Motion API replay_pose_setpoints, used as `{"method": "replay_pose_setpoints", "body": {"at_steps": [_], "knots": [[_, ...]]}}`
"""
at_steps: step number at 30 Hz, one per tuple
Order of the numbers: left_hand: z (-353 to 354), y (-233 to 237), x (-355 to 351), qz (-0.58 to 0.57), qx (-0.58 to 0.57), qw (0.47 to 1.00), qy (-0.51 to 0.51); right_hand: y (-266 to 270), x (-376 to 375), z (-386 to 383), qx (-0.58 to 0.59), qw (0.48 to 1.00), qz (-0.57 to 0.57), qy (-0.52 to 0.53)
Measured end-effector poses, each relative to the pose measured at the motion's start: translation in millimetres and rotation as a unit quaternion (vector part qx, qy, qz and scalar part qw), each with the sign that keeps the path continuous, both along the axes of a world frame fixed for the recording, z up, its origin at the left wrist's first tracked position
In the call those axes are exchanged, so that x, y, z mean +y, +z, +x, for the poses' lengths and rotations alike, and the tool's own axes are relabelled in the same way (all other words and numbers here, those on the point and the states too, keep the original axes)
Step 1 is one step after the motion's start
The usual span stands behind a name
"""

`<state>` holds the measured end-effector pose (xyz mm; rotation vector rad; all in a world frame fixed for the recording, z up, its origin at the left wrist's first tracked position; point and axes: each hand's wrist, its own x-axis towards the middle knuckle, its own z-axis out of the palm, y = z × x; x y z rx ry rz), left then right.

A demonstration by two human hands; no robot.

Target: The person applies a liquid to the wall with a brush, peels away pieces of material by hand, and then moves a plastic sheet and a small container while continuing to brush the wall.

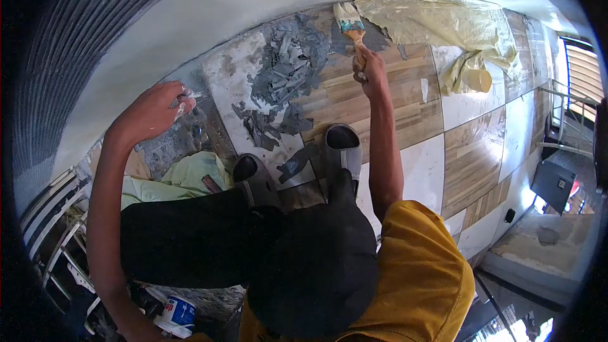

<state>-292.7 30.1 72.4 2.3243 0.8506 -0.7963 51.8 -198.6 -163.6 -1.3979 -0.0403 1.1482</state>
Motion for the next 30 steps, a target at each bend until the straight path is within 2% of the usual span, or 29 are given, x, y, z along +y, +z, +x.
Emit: {"method": "replay_pose_setpoints", "body": {"at_steps": [10, 15, 20, 28, 30], "knots": [[8.3, 7.1, -0.3, -0.022, 0.025, 0.999, 0.01, 0.7, 8.5, 16.8, 0.013, 0.999, 0.0, -0.031], [6.7, 6.3, 1.5, -0.026, 0.04, 0.999, 0.017, 11.2, 18.8, 11.6, 0.02, 1.0, -0.006, 0.018], [4.2, 7.9, -3.2, -0.009, 0.004, 0.999, 0.043, 18.5, 27.3, 14.8, 0.013, 1.0, 0.016, -0.011], [8.6, 13.8, 0.5, -0.018, 0.049, 0.999, 0.011, 88.0, 13.0, 12.2, -0.021, 0.998, 0.056, -0.024], [8.2, 13.6, 0.8, -0.013, 0.038, 0.999, 0.009, 101.7, -1.4, 12.2, -0.027, 0.996, 0.063, -0.056]]}}
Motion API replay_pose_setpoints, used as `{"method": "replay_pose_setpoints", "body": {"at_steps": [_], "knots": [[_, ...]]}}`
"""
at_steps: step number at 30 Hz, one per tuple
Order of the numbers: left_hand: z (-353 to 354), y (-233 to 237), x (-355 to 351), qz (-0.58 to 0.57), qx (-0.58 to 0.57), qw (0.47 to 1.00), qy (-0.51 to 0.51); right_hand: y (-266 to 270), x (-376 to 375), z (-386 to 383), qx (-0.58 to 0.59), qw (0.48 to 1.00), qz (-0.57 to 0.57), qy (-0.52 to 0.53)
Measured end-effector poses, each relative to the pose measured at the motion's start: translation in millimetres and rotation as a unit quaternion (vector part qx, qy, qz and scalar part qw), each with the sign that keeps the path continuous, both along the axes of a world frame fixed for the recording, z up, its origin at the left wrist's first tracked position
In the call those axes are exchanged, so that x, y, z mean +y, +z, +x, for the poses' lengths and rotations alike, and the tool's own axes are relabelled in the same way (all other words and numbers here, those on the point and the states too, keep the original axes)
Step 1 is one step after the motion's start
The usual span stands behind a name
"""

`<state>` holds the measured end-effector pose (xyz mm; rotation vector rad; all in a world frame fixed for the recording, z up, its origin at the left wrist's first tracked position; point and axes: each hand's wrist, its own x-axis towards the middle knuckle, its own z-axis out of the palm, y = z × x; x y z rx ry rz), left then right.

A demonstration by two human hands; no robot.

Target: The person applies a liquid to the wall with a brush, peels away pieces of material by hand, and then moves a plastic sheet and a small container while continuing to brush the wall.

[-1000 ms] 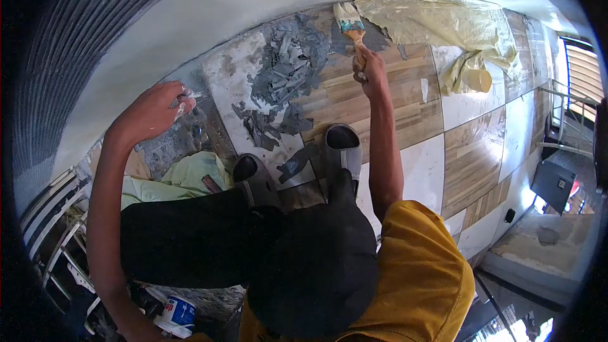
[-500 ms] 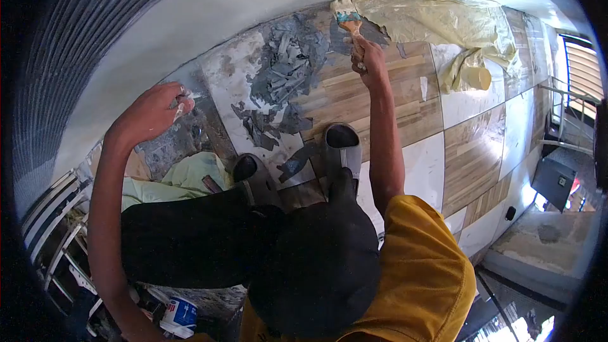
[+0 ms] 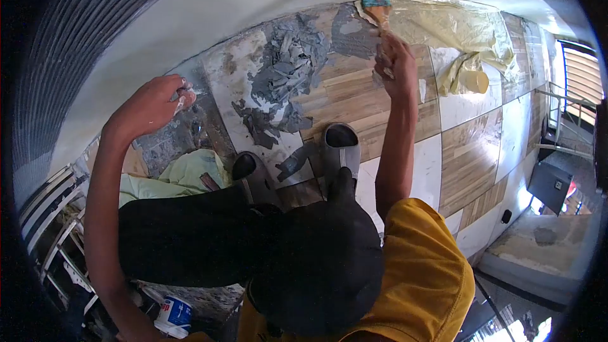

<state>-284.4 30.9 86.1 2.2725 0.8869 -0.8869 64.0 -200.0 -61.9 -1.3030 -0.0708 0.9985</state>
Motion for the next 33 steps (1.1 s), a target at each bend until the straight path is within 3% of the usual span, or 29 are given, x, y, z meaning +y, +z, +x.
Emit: {"method": "replay_pose_setpoints", "body": {"at_steps": [4, 6, 9, 15, 17, 19, 21, 25, 29, 33], "knots": [[1.3, 1.4, -1.0, 0.007, -0.004, 1.0, 0.007, 11.7, -31.2, -2.5, -0.003, 0.999, 0.039, 0.01], [-0.9, -1.6, -0.3, 0.019, -0.02, 1.0, 0.004, -1.9, -41.6, -4.5, 0.042, 0.999, -0.007, 0.008], [1.9, -0.5, -2.8, 0.016, -0.028, 0.999, 0.014, -38.3, -33.6, -14.5, 0.008, 0.996, -0.089, -0.003], [5.4, 0.4, -5.0, 0.025, -0.013, 0.999, -0.015, -87.4, 2.5, 3.7, -0.002, 0.993, -0.097, 0.064], [5.9, 3.2, -8.4, 0.024, -0.02, 0.999, -0.012, -90.5, 12.9, 8.2, -0.01, 0.99, -0.118, 0.08], [4.9, 4.1, -7.9, 0.026, -0.027, 0.999, -0.007, -83.2, 23.2, 6.5, -0.012, 0.994, -0.059, 0.087], [0.9, 0.2, -3.7, 0.032, -0.021, 0.999, -0.008, -55.9, 21.3, 4.6, -0.03, 0.995, -0.062, 0.07], [1.0, 1.2, -4.6, 0.039, -0.041, 0.998, -0.008, -34.0, -15.0, 1.5, -0.024, 0.997, -0.043, 0.061], [11.0, 8.3, -7.8, 0.027, -0.019, 0.999, 0.005, -92.6, -14.9, -6.9, -0.028, 0.993, -0.104, 0.054], [6.4, -0.1, -5.9, 0.04, -0.042, 0.998, -0.017, -84.5, 10.4, -9.1, -0.049, 0.995, -0.049, 0.074]]}}
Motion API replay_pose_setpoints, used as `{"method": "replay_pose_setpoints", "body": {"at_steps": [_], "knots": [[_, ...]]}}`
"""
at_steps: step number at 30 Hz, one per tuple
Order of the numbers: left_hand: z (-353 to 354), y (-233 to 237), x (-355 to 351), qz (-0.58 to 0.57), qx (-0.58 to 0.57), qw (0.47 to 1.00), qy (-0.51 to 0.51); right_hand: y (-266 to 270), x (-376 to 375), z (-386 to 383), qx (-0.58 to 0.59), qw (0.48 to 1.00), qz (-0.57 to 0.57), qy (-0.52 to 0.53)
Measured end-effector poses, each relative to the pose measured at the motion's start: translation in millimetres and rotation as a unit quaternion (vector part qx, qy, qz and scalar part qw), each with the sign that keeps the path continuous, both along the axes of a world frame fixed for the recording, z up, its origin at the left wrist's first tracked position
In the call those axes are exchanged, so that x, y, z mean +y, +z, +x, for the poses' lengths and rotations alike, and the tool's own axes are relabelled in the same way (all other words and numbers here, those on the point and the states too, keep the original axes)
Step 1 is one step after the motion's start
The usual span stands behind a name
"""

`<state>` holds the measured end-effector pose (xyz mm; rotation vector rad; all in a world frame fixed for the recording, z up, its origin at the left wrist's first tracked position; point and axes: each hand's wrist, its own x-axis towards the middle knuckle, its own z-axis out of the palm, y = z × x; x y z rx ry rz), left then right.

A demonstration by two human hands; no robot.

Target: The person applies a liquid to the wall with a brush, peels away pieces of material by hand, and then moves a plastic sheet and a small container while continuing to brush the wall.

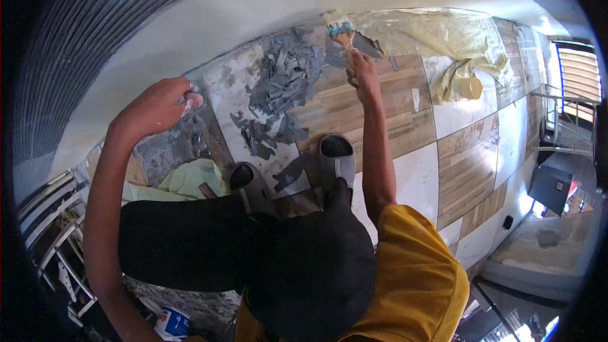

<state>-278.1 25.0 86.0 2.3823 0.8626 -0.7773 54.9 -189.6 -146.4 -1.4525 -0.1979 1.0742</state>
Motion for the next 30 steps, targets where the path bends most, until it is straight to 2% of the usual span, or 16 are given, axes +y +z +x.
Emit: {"method": "replay_pose_setpoints", "body": {"at_steps": [4, 6, 10, 12, 13, 15, 16, 18, 19, 21, 24, 27, 30], "knots": [[-2.0, 8.2, -2.9, -0.008, -0.011, 1.0, -0.003, 58.1, -9.5, -27.6, -0.041, 0.997, 0.059, -0.025], [-1.9, 11.3, -0.9, -0.02, 0.0, 1.0, 0.006, 69.9, -15.0, -40.6, -0.216, 0.966, 0.083, -0.116], [2.8, 13.3, 1.1, 0.005, -0.004, 1.0, -0.002, 74.0, -20.8, -47.7, -0.286, 0.948, 0.075, -0.117], [8.5, 12.8, 0.1, -0.01, -0.011, 1.0, 0.006, 82.4, -12.9, -49.5, -0.456, 0.872, 0.057, -0.169], [9.0, 12.3, -1.1, -0.01, -0.011, 1.0, 0.004, 82.6, -10.4, -48.9, -0.455, 0.872, 0.057, -0.171], [8.3, 10.7, -5.7, -0.008, -0.021, 1.0, -0.004, 82.1, -4.6, -44.6, -0.516, 0.838, 0.033, -0.175], [7.5, 9.1, -6.1, -0.008, -0.022, 1.0, -0.005, 82.7, -1.2, -42.1, -0.517, 0.837, 0.032, -0.176], [4.1, 6.8, -3.5, -0.003, -0.011, 1.0, -0.008, 84.3, 8.1, -36.8, -0.568, 0.803, 0.047, -0.174], [3.4, 7.3, -2.3, -0.003, -0.012, 1.0, -0.008, 85.8, 12.9, -34.9, -0.569, 0.802, 0.048, -0.174], [2.0, 9.0, -1.2, -0.007, -0.009, 1.0, -0.007, 88.5, 19.9, -32.8, -0.529, 0.835, 0.034, -0.146], [3.4, 11.9, -0.7, -0.013, 0.006, 1.0, 0.002, 71.7, 12.5, -32.3, -0.569, 0.812, -0.014, -0.125], [0.3, 9.7, -0.3, -0.006, -0.018, 1.0, -0.005, 67.5, -6.0, -41.7, -0.543, 0.819, 0.061, -0.175], [-0.9, 3.4, 1.0, -0.018, -0.033, 0.999, 0.003, 86.6, -6.2, -39.9, -0.558, 0.806, 0.053, -0.188]]}}
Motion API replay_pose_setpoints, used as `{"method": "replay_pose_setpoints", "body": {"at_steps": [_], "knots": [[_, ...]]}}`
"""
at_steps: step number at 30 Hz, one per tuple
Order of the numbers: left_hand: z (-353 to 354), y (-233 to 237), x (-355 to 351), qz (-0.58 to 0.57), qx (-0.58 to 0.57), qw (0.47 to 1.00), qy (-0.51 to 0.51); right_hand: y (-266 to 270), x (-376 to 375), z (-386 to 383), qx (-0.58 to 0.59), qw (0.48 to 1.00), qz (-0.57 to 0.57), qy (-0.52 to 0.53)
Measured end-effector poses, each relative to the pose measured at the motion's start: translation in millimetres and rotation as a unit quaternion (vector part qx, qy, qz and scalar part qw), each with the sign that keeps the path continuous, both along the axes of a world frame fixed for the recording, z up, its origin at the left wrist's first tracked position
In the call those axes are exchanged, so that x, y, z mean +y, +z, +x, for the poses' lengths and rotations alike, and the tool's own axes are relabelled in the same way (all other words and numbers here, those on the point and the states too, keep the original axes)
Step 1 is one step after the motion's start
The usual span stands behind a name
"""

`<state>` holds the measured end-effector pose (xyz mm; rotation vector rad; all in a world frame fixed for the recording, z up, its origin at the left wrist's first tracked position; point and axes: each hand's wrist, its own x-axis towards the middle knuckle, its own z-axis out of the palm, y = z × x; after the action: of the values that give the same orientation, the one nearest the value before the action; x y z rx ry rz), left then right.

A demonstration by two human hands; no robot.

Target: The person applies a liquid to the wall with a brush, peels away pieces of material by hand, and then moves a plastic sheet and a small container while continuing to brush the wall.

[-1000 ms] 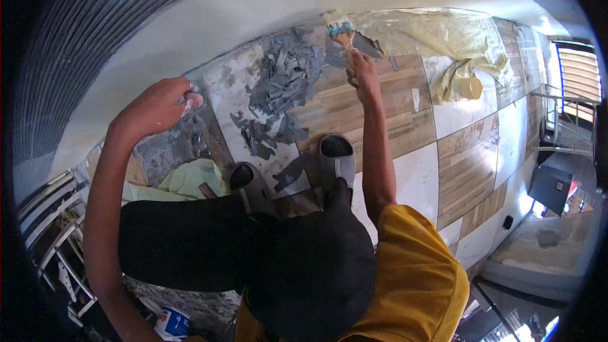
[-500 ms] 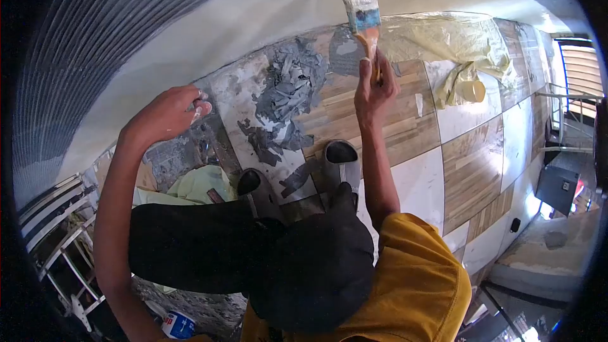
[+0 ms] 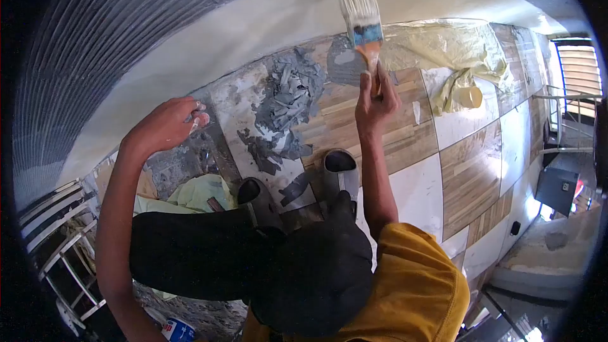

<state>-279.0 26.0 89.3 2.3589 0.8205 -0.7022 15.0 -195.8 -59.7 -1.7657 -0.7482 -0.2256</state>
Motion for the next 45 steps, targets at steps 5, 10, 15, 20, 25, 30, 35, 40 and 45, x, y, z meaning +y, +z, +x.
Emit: {"method": "replay_pose_setpoints", "body": {"at_steps": [5, 10, 15, 20, 25, 30, 35, 40, 45], "knots": [[9.0, 3.7, -1.1, 0.009, 0.022, 1.0, -0.011, 2.7, 17.3, 14.8, -0.025, 1.0, -0.014, 0.009], [5.8, 10.9, -0.5, 0.018, 0.017, 1.0, -0.001, -24.1, 8.2, 5.6, -0.047, 0.999, -0.002, 0.021], [9.5, 10.3, 0.0, 0.004, 0.057, 0.998, -0.004, 6.0, 12.8, 2.4, -0.022, 1.0, 0.008, -0.007], [4.7, 2.5, -1.5, 0.019, -0.013, 1.0, -0.011, -15.2, 19.8, 2.7, -0.035, 0.996, -0.061, 0.049], [6.9, 13.9, -0.4, -0.002, 0.032, 0.999, 0.024, -2.5, 3.0, -15.4, -0.005, 0.999, 0.004, 0.048], [9.8, 12.3, -3.9, 0.027, 0.041, 0.999, -0.01, 14.9, 23.8, -4.7, -0.053, 0.997, -0.029, 0.045], [14.2, 17.6, -9.6, 0.011, 0.012, 1.0, -0.011, -35.6, 10.5, -11.0, -0.024, 0.987, -0.142, 0.07], [6.5, 7.0, -6.3, -0.002, -0.005, 1.0, -0.007, -15.0, -8.0, -22.9, -0.013, 0.997, -0.048, 0.058], [12.7, 6.2, -8.1, 0.02, 0.002, 1.0, -0.011, 18.2, 23.0, -14.5, -0.049, 0.996, -0.021, 0.069]]}}
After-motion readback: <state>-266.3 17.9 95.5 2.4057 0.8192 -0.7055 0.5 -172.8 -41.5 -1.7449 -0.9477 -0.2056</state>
